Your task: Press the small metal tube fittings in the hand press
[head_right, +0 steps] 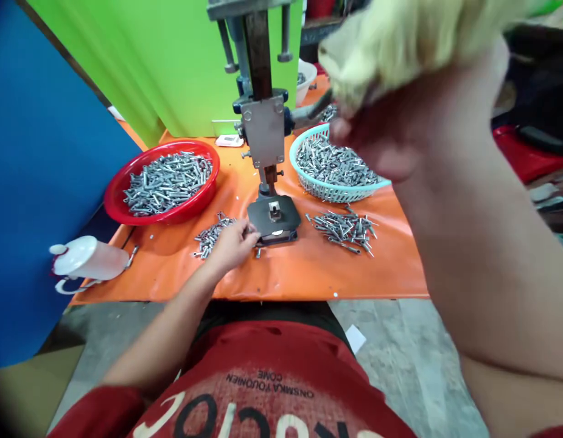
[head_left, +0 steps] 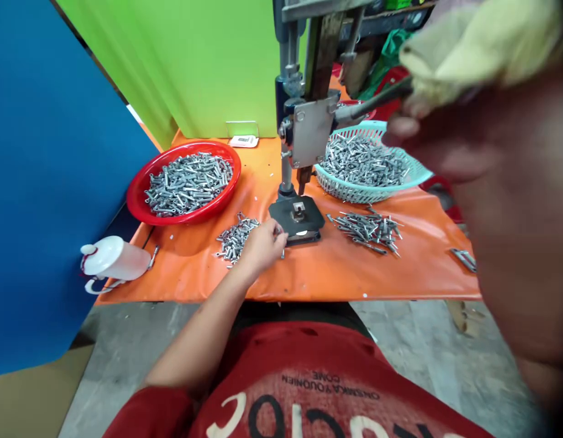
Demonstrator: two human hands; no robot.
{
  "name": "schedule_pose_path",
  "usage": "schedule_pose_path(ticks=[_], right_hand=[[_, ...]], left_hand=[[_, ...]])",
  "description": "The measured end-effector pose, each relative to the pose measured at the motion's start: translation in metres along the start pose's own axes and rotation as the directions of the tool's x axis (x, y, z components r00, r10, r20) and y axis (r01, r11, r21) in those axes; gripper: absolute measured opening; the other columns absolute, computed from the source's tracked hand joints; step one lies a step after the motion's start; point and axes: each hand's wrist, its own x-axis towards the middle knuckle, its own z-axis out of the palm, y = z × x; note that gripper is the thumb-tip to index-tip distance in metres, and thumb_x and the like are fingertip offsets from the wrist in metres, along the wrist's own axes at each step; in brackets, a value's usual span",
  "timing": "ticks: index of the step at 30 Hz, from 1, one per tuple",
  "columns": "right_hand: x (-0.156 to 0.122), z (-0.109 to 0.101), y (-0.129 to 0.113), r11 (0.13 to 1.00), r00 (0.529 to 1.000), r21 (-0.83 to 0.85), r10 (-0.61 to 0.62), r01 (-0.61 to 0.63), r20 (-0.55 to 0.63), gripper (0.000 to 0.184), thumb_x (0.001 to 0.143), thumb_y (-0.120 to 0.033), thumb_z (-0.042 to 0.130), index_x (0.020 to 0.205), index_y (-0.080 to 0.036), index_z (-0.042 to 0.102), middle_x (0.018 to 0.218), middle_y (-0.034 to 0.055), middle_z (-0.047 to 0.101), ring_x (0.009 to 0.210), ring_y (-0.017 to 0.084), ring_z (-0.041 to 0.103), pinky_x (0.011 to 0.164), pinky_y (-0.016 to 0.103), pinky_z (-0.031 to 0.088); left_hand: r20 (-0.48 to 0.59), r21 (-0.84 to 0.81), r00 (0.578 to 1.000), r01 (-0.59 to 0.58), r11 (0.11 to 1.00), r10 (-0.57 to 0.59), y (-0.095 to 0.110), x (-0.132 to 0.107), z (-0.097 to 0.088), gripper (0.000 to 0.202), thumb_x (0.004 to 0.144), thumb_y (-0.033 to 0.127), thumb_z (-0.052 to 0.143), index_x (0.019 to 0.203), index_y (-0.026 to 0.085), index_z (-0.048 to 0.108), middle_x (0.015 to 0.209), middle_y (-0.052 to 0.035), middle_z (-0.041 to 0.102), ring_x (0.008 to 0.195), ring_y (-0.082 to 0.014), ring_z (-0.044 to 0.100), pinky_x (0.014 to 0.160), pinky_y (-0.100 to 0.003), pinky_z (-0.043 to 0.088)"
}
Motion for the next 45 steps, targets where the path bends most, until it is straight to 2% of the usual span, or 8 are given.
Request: schedule_pose_path(ticks=[6, 11, 13, 20, 29, 36, 42, 45], right_hand=[[0.041, 0.030, -0.035, 0.857, 0.966, 0.460, 0.257, -0.232, 0.008, 0.058, 0.096, -0.049, 0.007, 0.096, -0.024, 0.060, 0.071, -0.0008, 0.049, 0.058, 0.004, 0.053, 0.057, 0.024, 0.041], [0.009, 0.044, -0.002, 0.835, 0.957, 0.527, 0.263, -0.160, -0.125, 0.031, 0.094, -0.040, 0.035, 0.090, -0.020, 0.058, 0.064, -0.0022, 0.046, 0.049, 0.005, 0.044, 0.049, 0.021, 0.038], [-0.025, 0.052, 0.020, 0.903, 0.972, 0.427, 0.146, -0.055, -0.183, 0.016, 0.087, -0.033, 0.050, 0.089, -0.020, 0.059, 0.061, -0.0032, 0.049, 0.049, 0.005, 0.045, 0.047, 0.020, 0.037], [-0.120, 0.090, 0.078, 0.925, 0.864, 0.131, 0.273, -0.357, 0.422, 0.025, 0.077, -0.038, 0.064, 0.094, -0.019, 0.062, 0.083, 0.0022, 0.066, 0.072, 0.013, 0.062, 0.067, 0.026, 0.053], [-0.093, 0.092, 0.107, 0.977, 0.934, -0.207, 0.121, -0.052, 0.337, 0.018, 0.083, -0.032, 0.058, 0.090, -0.017, 0.066, 0.084, 0.0038, 0.066, 0.077, 0.014, 0.061, 0.072, 0.026, 0.048], [-0.079, 0.111, 0.119, 0.667, 0.920, -0.647, -0.163, 0.370, 0.357, 0.020, 0.088, -0.026, 0.050, 0.096, -0.018, 0.067, 0.090, 0.0077, 0.063, 0.086, 0.019, 0.057, 0.079, 0.030, 0.042], [-0.065, 0.083, 0.135, 0.839, 0.974, -0.520, -0.050, 0.161, 0.222, 0.026, 0.090, -0.032, 0.047, 0.103, -0.020, 0.065, 0.098, 0.0054, 0.066, 0.090, 0.017, 0.060, 0.080, 0.027, 0.045], [-0.061, 0.059, 0.140, 0.704, 0.969, -0.710, 0.192, -0.027, 0.153, 0.027, 0.089, -0.033, 0.045, 0.098, -0.020, 0.068, 0.100, 0.0063, 0.067, 0.090, 0.019, 0.061, 0.078, 0.028, 0.044]], left_hand=[[0.084, 0.433, 0.994, 0.032, 0.901, -0.076, -0.003, -0.041, 0.020, 0.017, 0.084, 0.027, 0.049, 0.090, 0.016, 0.061, 0.090, -0.0111, 0.067, 0.079, -0.0228, 0.062, 0.068, -0.031, 0.043], [-0.021, 0.037, 1.000, 0.002, 0.999, -0.001, -0.008, -0.040, 0.028, 0.016, 0.085, 0.028, 0.051, 0.084, 0.017, 0.062, 0.075, -0.0038, 0.064, 0.068, -0.0153, 0.057, 0.063, -0.025, 0.040], [-0.055, -0.246, 0.998, -0.001, 0.969, -0.013, -0.008, -0.037, 0.027, 0.017, 0.084, 0.030, 0.053, 0.081, 0.016, 0.063, 0.068, -0.0002, 0.059, 0.062, -0.0120, 0.051, 0.059, -0.022, 0.037], [-0.060, -0.643, 0.995, 0.027, 0.766, -0.085, 0.001, -0.021, 0.030, 0.020, 0.080, 0.034, 0.059, 0.085, 0.015, 0.065, 0.072, 0.0003, 0.061, 0.064, -0.0104, 0.049, 0.061, -0.021, 0.038], [-0.163, -0.529, 0.984, -0.025, 0.848, -0.072, 0.010, 0.008, 0.038, 0.015, 0.079, 0.025, 0.057, 0.090, 0.016, 0.061, 0.071, 0.0013, 0.057, 0.064, -0.0102, 0.049, 0.063, -0.022, 0.039], [-0.224, -0.275, 0.975, -0.049, 0.960, -0.014, 0.000, 0.050, 0.044, 0.034, 0.074, 0.015, 0.060, 0.107, 0.019, 0.056, 0.085, -0.0019, 0.060, 0.073, -0.0138, 0.053, 0.070, -0.026, 0.042], [-0.217, -0.283, 0.976, -0.029, 0.959, -0.034, -0.006, 0.058, 0.048, 0.023, 0.075, 0.019, 0.060, 0.098, 0.021, 0.060, 0.075, 0.0011, 0.059, 0.068, -0.0128, 0.052, 0.066, -0.024, 0.040], [-0.202, -0.340, 0.975, 0.023, 0.940, -0.097, -0.003, 0.059, 0.049, 0.023, 0.072, 0.019, 0.062, 0.095, 0.020, 0.061, 0.070, 0.0028, 0.055, 0.064, -0.0117, 0.050, 0.062, -0.023, 0.037]])
